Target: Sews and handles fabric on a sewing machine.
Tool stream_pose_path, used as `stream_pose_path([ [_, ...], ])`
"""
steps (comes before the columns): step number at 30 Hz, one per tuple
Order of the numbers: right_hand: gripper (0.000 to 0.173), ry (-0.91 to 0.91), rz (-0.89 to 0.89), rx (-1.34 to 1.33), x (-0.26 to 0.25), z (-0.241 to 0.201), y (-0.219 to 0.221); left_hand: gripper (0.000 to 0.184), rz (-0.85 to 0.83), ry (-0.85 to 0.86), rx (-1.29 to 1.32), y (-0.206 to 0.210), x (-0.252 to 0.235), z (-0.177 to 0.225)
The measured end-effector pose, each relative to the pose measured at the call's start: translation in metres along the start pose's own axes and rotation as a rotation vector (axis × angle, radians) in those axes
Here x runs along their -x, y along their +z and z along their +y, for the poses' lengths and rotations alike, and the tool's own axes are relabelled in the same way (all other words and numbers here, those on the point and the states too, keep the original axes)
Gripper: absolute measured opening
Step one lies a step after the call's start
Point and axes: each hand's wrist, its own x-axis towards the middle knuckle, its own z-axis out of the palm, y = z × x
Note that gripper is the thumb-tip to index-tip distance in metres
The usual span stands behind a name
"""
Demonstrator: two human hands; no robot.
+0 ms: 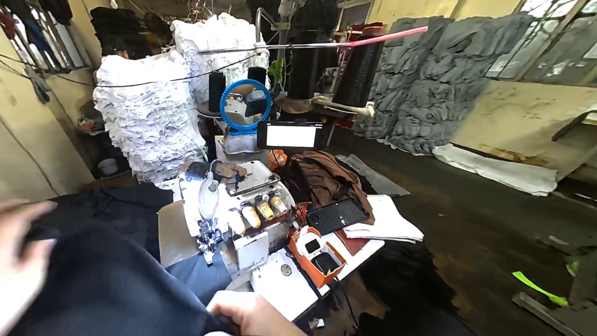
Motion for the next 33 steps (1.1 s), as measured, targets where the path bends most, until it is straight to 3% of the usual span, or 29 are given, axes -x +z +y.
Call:
stream_pose_path([
  [3, 0.022, 0.047, 0.006, -0.118, -0.024, 0.012, 0.015, 0.044, -0.263, 0.388, 0.228, 0.064, 0.017, -0.002],
  [5, 0.02, 0.077, 0.009, -0.144, -0.031, 0.019, 0.012, 0.039, -0.374, 0.497, 0.397, 0.1, 0.035, -0.004],
  [7, 0.02, 0.118, -0.007, -0.133, -0.03, 0.026, 0.001, 0.031, -0.291, 0.443, 0.419, 0.113, 0.042, -0.007],
  [10, 0.021, 0.229, 0.013, -0.062, -0.025, 0.035, -0.021, 0.033, 0.011, 0.364, 0.27, 0.132, 0.031, -0.031],
  [17, 0.015, 0.368, 0.195, -0.093, -0.019, 0.055, -0.027, 0.031, 0.025, 0.35, 0.146, 0.144, 0.017, -0.039],
  [20, 0.013, 0.32, 0.229, -0.082, -0.016, 0.052, -0.02, 0.022, 0.13, 0.355, -0.003, 0.145, 0.02, -0.032],
  [22, 0.015, 0.225, 0.236, -0.083, -0.016, 0.042, -0.014, 0.027, 0.196, 0.394, 0.01, 0.144, 0.025, -0.018],
  [23, 0.016, 0.177, 0.234, -0.1, -0.016, 0.035, -0.011, 0.031, 0.161, 0.431, 0.084, 0.141, 0.03, -0.007],
  [26, 0.015, 0.094, 0.247, -0.184, -0.016, 0.02, -0.002, 0.031, -0.151, 0.49, 0.437, 0.125, 0.042, 0.023],
  [29, 0.017, 0.106, 0.293, -0.181, -0.016, 0.02, 0.0, 0.023, -0.135, 0.485, 0.537, 0.127, 0.038, 0.025],
  [33, 0.025, 0.171, 0.337, -0.116, -0.015, 0.03, 0.004, 0.024, -0.046, 0.456, 0.463, 0.131, 0.032, 0.019],
])
